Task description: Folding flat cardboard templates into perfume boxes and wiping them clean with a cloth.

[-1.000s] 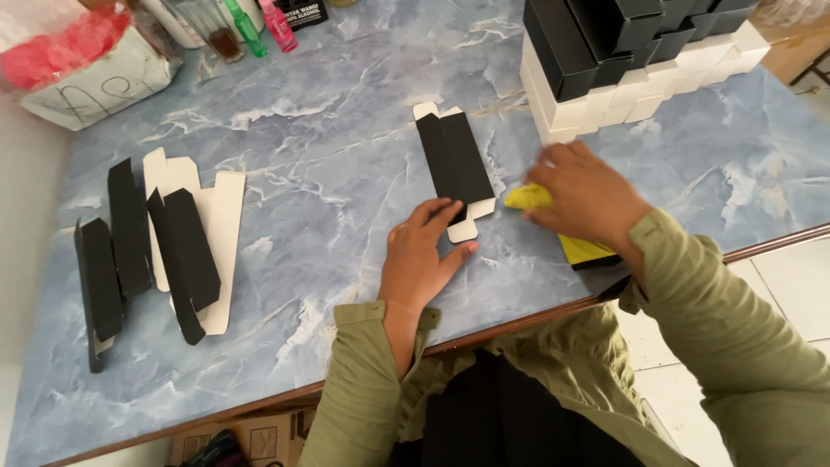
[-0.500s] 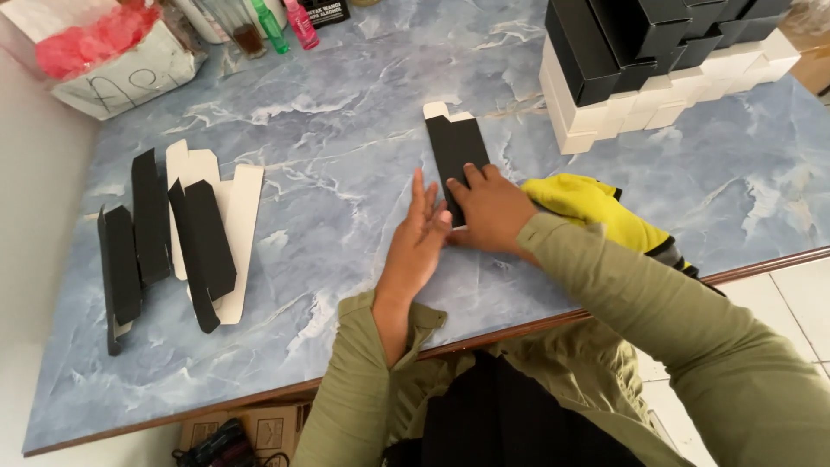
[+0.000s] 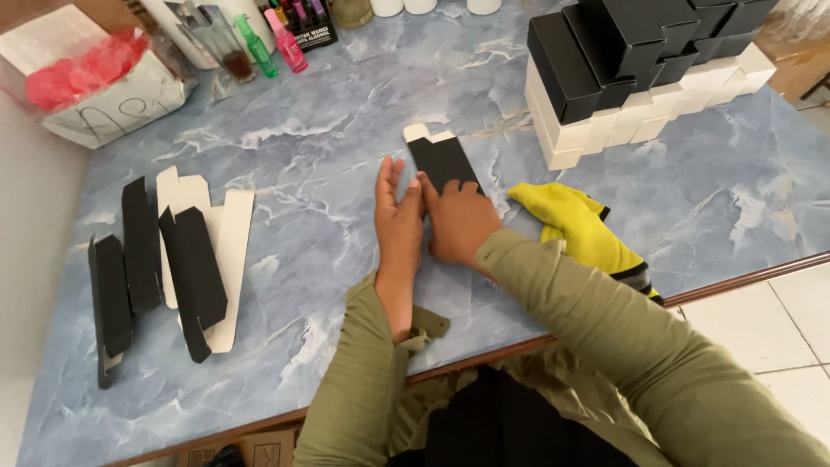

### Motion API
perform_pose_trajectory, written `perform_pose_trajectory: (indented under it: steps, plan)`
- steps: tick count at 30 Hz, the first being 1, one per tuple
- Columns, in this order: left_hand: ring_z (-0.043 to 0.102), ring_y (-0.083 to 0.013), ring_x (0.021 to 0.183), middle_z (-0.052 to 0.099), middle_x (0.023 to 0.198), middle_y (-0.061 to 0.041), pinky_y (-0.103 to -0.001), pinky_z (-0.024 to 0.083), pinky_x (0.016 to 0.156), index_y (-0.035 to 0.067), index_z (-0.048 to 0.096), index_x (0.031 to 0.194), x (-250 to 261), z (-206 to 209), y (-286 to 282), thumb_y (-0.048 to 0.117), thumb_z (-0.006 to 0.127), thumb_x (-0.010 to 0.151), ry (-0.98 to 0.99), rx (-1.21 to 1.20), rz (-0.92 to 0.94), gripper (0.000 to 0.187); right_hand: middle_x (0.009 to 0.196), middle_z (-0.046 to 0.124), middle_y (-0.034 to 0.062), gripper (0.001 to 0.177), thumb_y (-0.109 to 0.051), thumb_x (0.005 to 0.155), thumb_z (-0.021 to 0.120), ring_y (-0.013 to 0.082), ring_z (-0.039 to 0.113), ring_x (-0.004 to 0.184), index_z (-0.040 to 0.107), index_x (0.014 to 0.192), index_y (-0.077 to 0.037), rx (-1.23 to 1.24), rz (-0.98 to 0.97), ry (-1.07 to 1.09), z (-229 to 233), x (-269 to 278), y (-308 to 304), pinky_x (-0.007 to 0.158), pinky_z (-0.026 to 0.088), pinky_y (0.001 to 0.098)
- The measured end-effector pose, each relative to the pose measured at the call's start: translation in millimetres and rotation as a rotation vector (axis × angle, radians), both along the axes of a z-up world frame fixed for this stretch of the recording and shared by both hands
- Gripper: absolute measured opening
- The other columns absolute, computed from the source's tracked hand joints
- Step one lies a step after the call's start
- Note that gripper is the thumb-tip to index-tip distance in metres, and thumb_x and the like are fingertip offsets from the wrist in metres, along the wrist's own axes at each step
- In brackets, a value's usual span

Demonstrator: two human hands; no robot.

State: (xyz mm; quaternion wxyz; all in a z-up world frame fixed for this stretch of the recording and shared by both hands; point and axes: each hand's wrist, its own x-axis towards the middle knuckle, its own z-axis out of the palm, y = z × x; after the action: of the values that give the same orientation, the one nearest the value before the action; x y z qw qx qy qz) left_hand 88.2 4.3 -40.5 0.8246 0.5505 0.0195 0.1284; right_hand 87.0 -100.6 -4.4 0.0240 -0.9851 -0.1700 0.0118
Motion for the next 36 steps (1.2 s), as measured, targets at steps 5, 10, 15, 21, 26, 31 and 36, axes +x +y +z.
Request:
perform_pose_trajectory:
  steps: [5,10,15,21,26,31,36]
  plan:
    - [0.054,-0.0352,0.134,0.036,0.160,-0.014,-0.042,0.054,0.105,0.016,0.037,0.157,-2,7,8,0.010,0.056,0.103,-0.114,0.307,0.057,0.057,0.107,0.064,0.0296,0.083,-0.021,0.083,0.068,0.0505,0.068,0.093,0.037,0.158,-0.002,0.006,0.100,-0.255,-2,-10,-7,0.068,0.061,0.0577]
    - [0.048,-0.0431,0.137,0.031,0.163,-0.019,-0.048,0.050,0.104,0.016,0.029,0.160,5,-12,9,0.012,0.055,0.104,-0.123,0.287,0.014,0.062,0.087,0.071,0.0178,0.063,-0.009,0.092,0.050,0.0380,0.075,0.073,0.042,0.155,-0.006,0.128,0.055,-0.391,26,7,-27,0.059,0.062,0.0508]
    - [0.048,-0.0427,0.137,0.033,0.160,-0.025,-0.052,0.050,0.109,0.011,0.026,0.160,-18,32,-3,0.010,0.054,0.103,-0.081,0.427,-0.056,0.064,0.087,0.074,0.0076,0.064,-0.003,0.079,0.055,0.0253,0.072,0.074,0.062,0.141,-0.020,0.992,-0.119,-0.315,5,39,-60,0.068,0.058,0.0391]
    - [0.060,-0.0303,0.129,0.057,0.145,-0.017,-0.043,0.056,0.103,0.014,0.031,0.159,-17,27,1,0.011,0.046,0.106,-0.046,0.565,-0.060,0.055,0.090,0.073,-0.0030,0.065,-0.009,0.077,0.058,0.0092,0.070,0.075,0.058,0.140,-0.026,1.148,-0.243,0.103,-18,54,-61,0.068,0.057,0.0266]
    - [0.057,-0.0353,0.132,0.055,0.146,-0.022,-0.048,0.054,0.104,0.013,0.029,0.160,-26,46,0,0.008,0.044,0.105,-0.081,0.619,-0.028,0.057,0.096,0.074,0.0018,0.066,-0.007,0.080,0.057,0.0111,0.072,0.078,0.053,0.145,-0.019,1.197,-0.223,0.190,-9,40,-57,0.066,0.057,0.0267]
    - [0.053,-0.0372,0.135,0.049,0.151,-0.024,-0.049,0.050,0.108,0.011,0.029,0.160,-32,51,0,0.006,0.044,0.105,-0.077,0.604,-0.022,0.057,0.099,0.072,0.0059,0.065,-0.006,0.084,0.057,0.0142,0.072,0.080,0.048,0.148,-0.013,1.202,-0.153,0.177,-7,38,-57,0.066,0.057,0.0277]
    - [0.049,-0.0419,0.136,0.048,0.149,-0.030,-0.053,0.048,0.109,0.007,0.034,0.157,-38,58,13,0.004,0.049,0.103,-0.090,0.586,0.057,0.056,0.101,0.068,0.0105,0.064,-0.006,0.088,0.058,0.0188,0.071,0.082,0.042,0.150,-0.008,1.207,-0.020,0.149,5,39,-44,0.068,0.058,0.0324]
